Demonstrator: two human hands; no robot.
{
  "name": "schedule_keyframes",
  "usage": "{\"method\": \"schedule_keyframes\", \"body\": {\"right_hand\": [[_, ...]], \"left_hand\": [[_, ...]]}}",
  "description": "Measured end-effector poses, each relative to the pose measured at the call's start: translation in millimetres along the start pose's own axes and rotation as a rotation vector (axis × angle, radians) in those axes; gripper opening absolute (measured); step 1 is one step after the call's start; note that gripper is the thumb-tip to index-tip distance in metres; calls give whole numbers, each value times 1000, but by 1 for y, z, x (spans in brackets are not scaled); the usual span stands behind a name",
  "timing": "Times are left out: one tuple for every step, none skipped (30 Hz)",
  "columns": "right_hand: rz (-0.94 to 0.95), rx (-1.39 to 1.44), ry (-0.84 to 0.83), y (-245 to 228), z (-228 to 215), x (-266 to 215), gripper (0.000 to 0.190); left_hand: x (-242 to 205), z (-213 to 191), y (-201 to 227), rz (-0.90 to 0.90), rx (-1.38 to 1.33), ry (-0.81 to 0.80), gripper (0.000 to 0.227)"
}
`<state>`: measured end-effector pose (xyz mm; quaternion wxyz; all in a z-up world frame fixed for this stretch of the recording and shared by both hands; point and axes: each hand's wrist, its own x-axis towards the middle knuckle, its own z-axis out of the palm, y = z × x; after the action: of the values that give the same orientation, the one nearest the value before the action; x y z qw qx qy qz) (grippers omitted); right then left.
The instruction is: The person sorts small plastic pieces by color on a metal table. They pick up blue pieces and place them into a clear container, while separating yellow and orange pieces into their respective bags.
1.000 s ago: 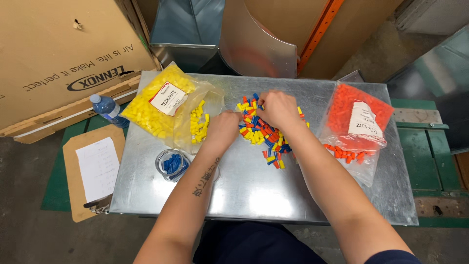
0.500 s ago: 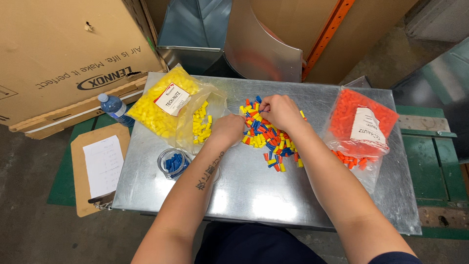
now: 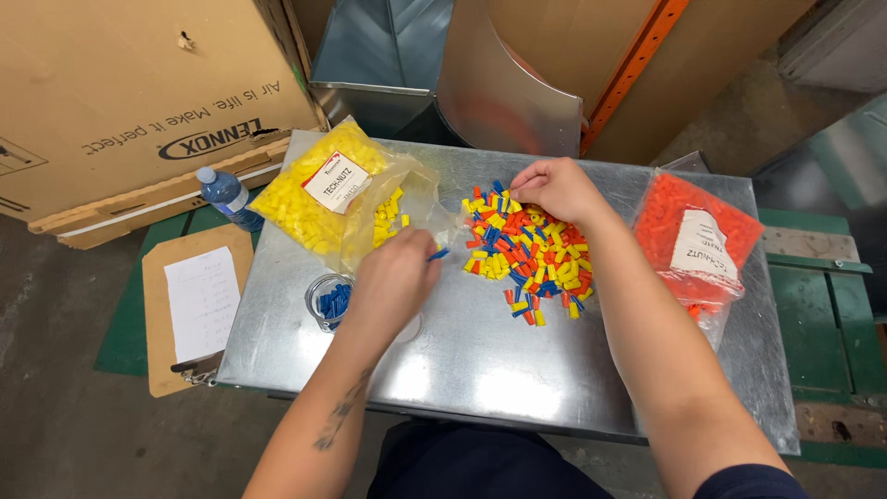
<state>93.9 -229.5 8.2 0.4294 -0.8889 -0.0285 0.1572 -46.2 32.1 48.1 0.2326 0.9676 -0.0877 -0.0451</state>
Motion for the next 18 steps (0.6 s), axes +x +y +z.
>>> {"method": "schedule_keyframes", "body": {"right_hand": [[-5,-2,-4,-2,2,2,27],[1,-59,-39,-5,4,4,27],[8,-117,-77,-7,7,6,27],[4,-120,-84,-7,7,10,27],[-3,-176,-47,-8,7,14,26],[-10,-232,-10,-9,6,19,25],[-15,-234,-14,-4,8,29,25],[-26,-301,33,0,10,40,22],[-38,-368,81,5,11,50,19],[-42,-370,78,12,17,61,19],[-41,-424,105,19,21,74,15],[-40,-479,133,25,26,86,12],[-44,-481,131,20,29,85,12],[-28,-504,112,14,32,85,13],[-11,-527,92,10,35,85,15],[-14,-528,91,6,36,84,15],[5,-581,68,3,37,82,15],[25,-634,45,0,38,81,16]], "left_hand": [[-11,-7,-6,-5,0,4,14],[-22,-14,-13,-71,19,60,13],[-34,-20,-19,-141,36,114,13],[-44,-28,-24,-149,35,117,13],[-53,-35,-29,-214,67,163,11],[-63,-43,-34,-280,99,209,9],[-68,-47,-37,-285,99,212,9],[-72,-51,-41,-325,115,213,8],[-77,-54,-44,-363,130,213,8],[-78,-52,-47,-367,129,216,8],[-78,-50,-51,-383,145,205,8],[-77,-49,-54,-399,161,194,9],[-76,-44,-57,-402,160,198,9],[-75,-39,-61,-380,165,217,13],[-74,-34,-64,-358,170,236,17],[-71,-31,-59,-361,169,238,17],[-69,-29,-54,-327,162,275,18],[-67,-26,-49,-294,154,311,18]]}}
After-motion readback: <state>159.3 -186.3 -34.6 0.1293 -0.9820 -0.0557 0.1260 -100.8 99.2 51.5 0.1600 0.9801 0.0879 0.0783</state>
